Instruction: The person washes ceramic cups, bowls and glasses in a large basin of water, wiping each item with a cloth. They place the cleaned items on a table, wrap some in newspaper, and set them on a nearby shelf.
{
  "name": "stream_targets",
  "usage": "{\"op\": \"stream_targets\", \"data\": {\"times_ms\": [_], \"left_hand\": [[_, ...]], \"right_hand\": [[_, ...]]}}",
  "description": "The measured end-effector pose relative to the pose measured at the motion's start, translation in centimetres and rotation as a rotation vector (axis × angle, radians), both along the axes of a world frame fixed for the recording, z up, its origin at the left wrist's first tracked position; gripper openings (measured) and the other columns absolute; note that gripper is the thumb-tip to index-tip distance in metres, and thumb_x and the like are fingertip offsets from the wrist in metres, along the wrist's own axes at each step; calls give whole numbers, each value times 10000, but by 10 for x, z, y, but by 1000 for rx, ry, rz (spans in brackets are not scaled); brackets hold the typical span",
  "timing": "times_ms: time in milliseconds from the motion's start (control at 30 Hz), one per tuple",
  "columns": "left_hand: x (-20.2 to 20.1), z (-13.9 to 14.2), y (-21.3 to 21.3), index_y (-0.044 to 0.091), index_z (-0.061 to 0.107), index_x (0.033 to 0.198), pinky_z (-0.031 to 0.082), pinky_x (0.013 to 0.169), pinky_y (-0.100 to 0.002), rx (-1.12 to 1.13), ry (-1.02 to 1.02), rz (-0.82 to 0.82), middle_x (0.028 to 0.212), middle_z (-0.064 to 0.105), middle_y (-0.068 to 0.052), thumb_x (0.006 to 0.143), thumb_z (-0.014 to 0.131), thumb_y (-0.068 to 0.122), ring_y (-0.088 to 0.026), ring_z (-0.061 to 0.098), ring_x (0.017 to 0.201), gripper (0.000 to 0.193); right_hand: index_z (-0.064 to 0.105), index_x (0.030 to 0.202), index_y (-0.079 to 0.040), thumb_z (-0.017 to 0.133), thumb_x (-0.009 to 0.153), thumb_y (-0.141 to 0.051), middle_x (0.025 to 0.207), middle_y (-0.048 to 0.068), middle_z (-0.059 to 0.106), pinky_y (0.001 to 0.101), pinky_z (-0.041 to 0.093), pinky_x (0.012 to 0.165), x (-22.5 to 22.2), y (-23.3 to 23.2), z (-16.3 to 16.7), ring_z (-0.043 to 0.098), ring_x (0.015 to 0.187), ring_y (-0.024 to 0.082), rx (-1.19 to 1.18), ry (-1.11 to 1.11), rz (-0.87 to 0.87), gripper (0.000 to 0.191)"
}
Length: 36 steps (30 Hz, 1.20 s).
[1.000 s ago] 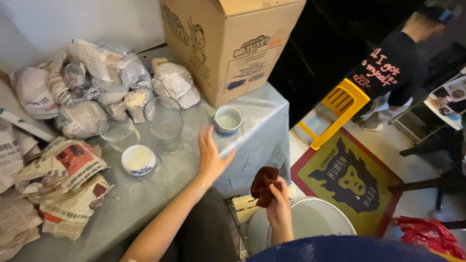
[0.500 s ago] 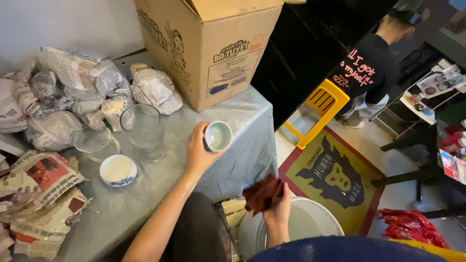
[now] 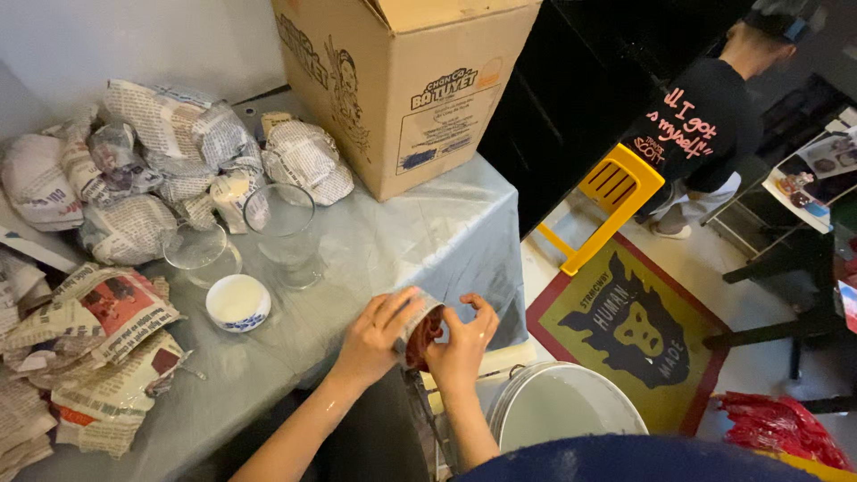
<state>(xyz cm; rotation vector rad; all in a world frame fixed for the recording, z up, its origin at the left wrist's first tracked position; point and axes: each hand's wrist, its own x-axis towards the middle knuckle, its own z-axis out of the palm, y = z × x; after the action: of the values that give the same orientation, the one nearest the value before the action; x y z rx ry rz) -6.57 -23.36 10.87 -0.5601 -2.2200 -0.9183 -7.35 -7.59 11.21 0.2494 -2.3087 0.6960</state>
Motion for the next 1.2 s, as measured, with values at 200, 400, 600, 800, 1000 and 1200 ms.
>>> {"op": "stream_targets", "data": {"times_ms": [200,400,600,800,1000,1200], "left_hand": [[6,4,0,218,602,1365,590,875,-408,-281,221,-65,1419,572,-4,847,684,98,-331,634,1131,538],[7,-8,-8,219,605,1372,588,829,-412,-308,66,-88,1401,586,16,753,722,83,-343,626,1083,644],[20,-1,-6,182,581,1388,584,805,-402,-308,-202,-177,1414,575,-23,577,813,64,-340,623,1088,852],[28,19,-12,126,564,1346,542,906,-427,-18,-367,-181,1384,584,-55,531,935,208,-319,631,1139,899],[26,16,-18,126,542,1356,513,959,-442,126,-361,15,1394,574,-86,517,954,209,-340,614,1187,938],[29,11,-18,140,544,1356,517,986,-437,190,-336,15,1399,580,-80,478,928,133,-337,610,1222,958]], "right_hand": [[465,1226,-103,708,824,-15,1127,140,569,342,480,832,-23,9,-65,571,975,242,-894,-373,435,478],[515,1338,-143,668,843,22,916,171,696,386,509,743,-4,13,-82,689,839,316,-399,-612,198,544],[521,1258,-102,640,736,99,1112,192,680,435,546,825,8,13,-53,684,1002,374,-162,40,244,572],[536,1064,-111,669,639,125,1000,131,607,353,517,767,23,19,-59,622,888,303,-314,81,251,504],[510,1185,-56,618,769,112,1082,118,559,341,464,770,33,27,-75,567,950,235,-1063,-143,96,462],[533,1209,-107,785,713,-69,1193,136,623,409,456,1008,28,23,-49,614,1121,296,-827,135,512,558]]}}
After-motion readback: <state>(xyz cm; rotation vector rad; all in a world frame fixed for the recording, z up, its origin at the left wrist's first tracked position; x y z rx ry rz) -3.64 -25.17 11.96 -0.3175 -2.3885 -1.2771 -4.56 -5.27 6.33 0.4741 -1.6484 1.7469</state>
